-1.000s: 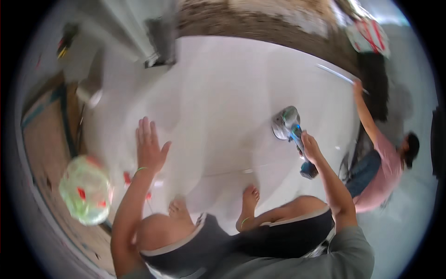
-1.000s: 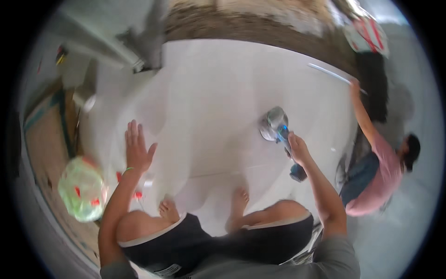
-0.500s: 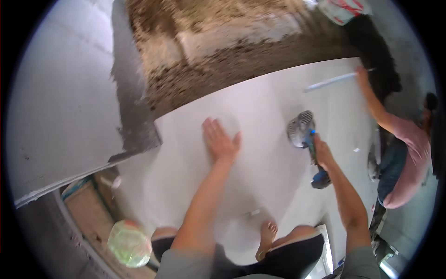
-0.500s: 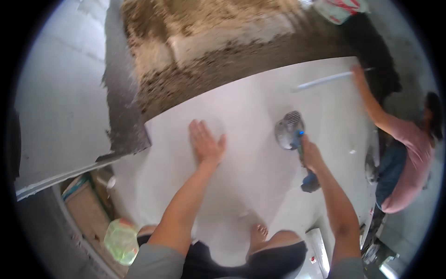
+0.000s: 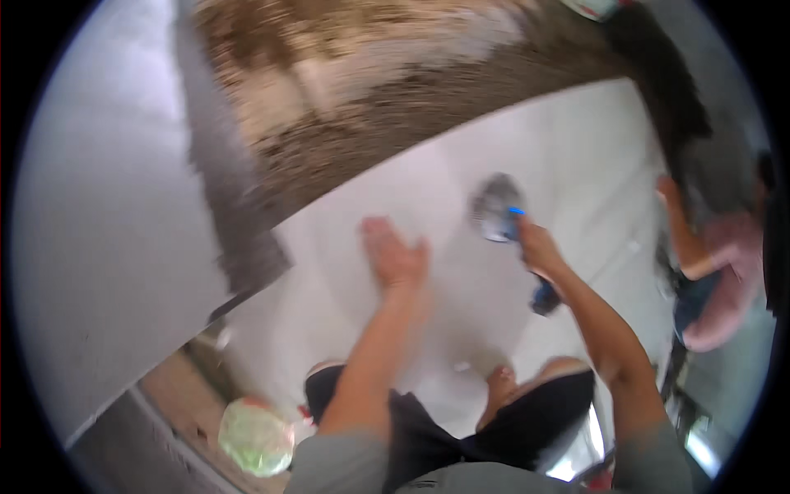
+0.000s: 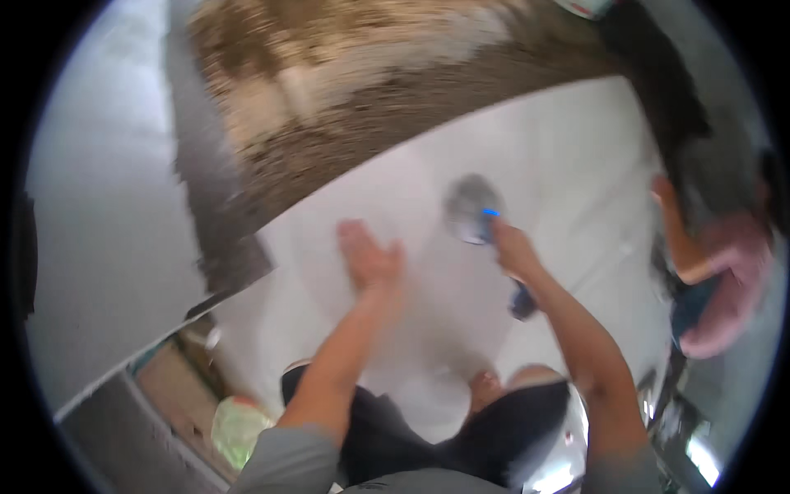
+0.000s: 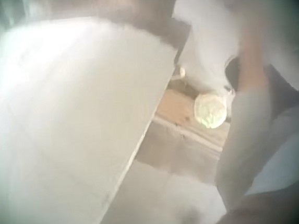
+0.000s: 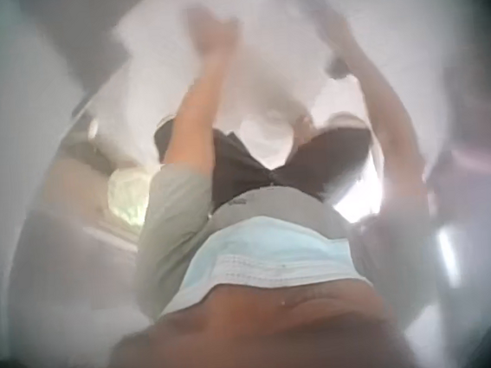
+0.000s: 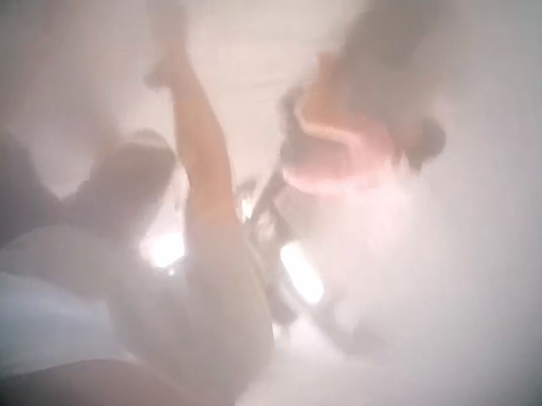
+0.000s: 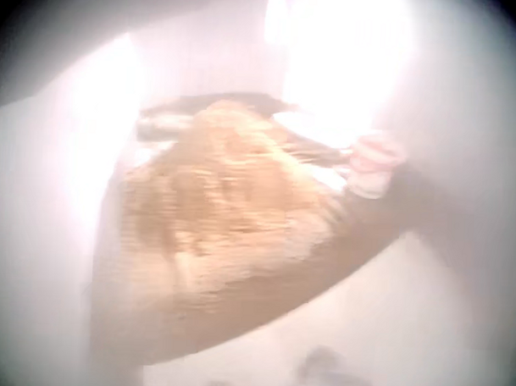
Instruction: The person attaches a battery to an electric tile vibrator, carries it to a floor tile, and runs the vibrator over the tile surface. The person then taps the tile into place using a rubber mallet.
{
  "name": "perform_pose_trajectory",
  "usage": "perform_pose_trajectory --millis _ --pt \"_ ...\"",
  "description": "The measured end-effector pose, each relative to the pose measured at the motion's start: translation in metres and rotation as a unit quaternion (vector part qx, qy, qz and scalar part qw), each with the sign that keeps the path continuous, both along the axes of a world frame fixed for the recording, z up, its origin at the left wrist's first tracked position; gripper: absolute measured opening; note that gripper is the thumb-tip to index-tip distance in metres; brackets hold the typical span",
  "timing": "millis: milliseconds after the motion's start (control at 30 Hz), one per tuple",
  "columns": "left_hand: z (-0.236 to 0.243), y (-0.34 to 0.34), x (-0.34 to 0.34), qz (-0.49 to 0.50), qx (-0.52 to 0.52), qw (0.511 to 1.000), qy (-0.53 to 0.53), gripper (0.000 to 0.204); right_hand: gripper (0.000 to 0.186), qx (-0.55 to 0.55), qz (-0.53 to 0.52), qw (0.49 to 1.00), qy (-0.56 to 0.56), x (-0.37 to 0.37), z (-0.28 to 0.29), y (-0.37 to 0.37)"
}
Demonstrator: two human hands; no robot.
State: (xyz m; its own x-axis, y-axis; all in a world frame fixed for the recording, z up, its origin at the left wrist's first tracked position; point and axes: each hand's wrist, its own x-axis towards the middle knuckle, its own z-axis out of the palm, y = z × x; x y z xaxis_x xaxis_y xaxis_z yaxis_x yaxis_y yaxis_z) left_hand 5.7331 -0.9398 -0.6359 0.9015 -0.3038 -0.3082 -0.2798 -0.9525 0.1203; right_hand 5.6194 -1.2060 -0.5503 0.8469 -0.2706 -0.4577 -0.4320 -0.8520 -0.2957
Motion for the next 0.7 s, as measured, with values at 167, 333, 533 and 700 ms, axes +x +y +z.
perform_pose_trajectory --millis 167,333,533,700 --pt "-0.019 0.049 0.009 -0.009 -0.023 0.988 -0.15 0.092 0.034 0.158 -0.057 0.984 0.056 0.045 -0.041 0.039" --pt "-0.015 0.023 0.005 -0.049 -0.059 0.971 -0.227 0.087 0.077 0.192 -0.315 0.929 -0.029 0.008 0.023 -0.042" --pt "-0.034 0.025 0.003 -0.05 -0.013 0.972 -0.231 0.086 0.078 0.168 -0.536 0.827 -0.029 -0.037 0.01 -0.197" --pt "-0.034 0.016 0.001 -0.077 -0.042 0.963 -0.256 0.082 0.085 0.11 -0.461 0.878 -0.059 -0.062 0.0 -0.26"
